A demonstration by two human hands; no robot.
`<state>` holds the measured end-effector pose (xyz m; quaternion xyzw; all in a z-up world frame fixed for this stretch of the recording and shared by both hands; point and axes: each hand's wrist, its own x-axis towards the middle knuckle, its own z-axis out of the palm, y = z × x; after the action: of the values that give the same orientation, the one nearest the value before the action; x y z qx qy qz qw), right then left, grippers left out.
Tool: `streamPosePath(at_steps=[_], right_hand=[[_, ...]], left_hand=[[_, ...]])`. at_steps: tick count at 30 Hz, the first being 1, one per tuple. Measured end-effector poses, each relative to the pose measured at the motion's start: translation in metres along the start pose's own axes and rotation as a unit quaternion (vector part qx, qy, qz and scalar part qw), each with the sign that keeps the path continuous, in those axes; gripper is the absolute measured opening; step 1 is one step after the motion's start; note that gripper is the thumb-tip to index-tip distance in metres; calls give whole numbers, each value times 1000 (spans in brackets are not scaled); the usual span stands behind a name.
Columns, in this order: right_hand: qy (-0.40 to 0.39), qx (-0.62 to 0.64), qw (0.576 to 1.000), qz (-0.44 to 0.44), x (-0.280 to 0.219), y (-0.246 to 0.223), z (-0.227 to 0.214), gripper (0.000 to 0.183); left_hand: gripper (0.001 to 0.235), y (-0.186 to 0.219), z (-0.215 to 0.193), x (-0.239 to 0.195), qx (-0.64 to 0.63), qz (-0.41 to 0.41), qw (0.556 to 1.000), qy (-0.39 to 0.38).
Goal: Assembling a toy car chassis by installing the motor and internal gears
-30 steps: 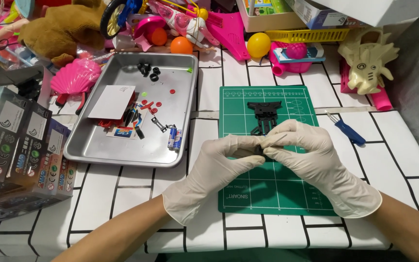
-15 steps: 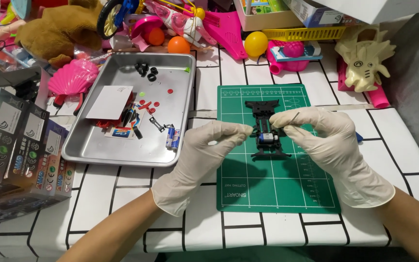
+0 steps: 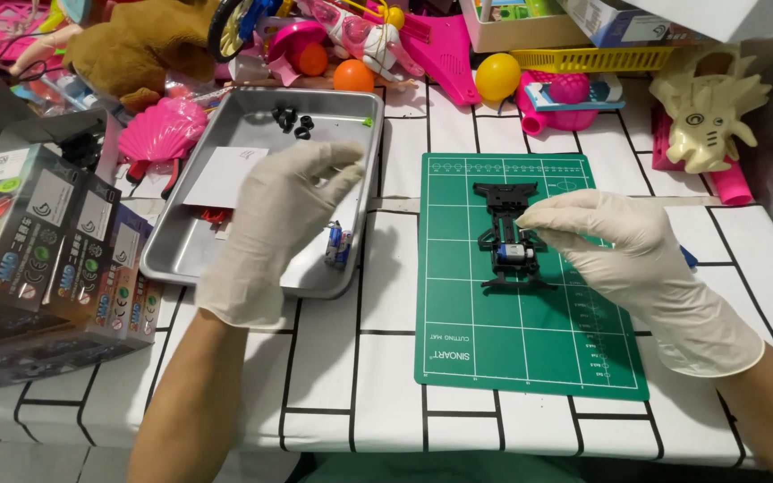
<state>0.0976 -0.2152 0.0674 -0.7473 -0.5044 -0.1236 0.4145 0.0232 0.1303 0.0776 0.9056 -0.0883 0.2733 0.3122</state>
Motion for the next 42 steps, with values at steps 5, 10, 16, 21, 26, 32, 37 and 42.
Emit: streamPosePath(at_steps=[5,10,16,21,26,32,37,42], right_hand=[[-94,-252,963,15,-9,47,-13,24],[-249,-427,847,196,-9,62,-27,32],[-268,-419,825,268,-9,74,-35,34],[-312,-439,803,255,-13,90,-35,38],[-310,-425,804,275,-9,88,-33,35],[-336,-382,824,250,-17,123,-31,29],[-313,-385,831,251,-16,103,-30,31],[-303,-397,814,296,-13,90,-31,34]], left_hand=[[18,-38,-39,-2,187,-201,959,-63],[20,-42,-53,-5,245,-272,920,-140],[21,-39,-47,-5,293,-331,870,-219],[27,-20,-48,1,244,-386,853,-254],[36,-31,-42,0,232,-361,866,-257],[38,-67,-34,-7,191,-293,904,-245],[42,-38,-42,4,168,-353,885,-254],[24,-60,-39,20,298,-242,911,-152]])
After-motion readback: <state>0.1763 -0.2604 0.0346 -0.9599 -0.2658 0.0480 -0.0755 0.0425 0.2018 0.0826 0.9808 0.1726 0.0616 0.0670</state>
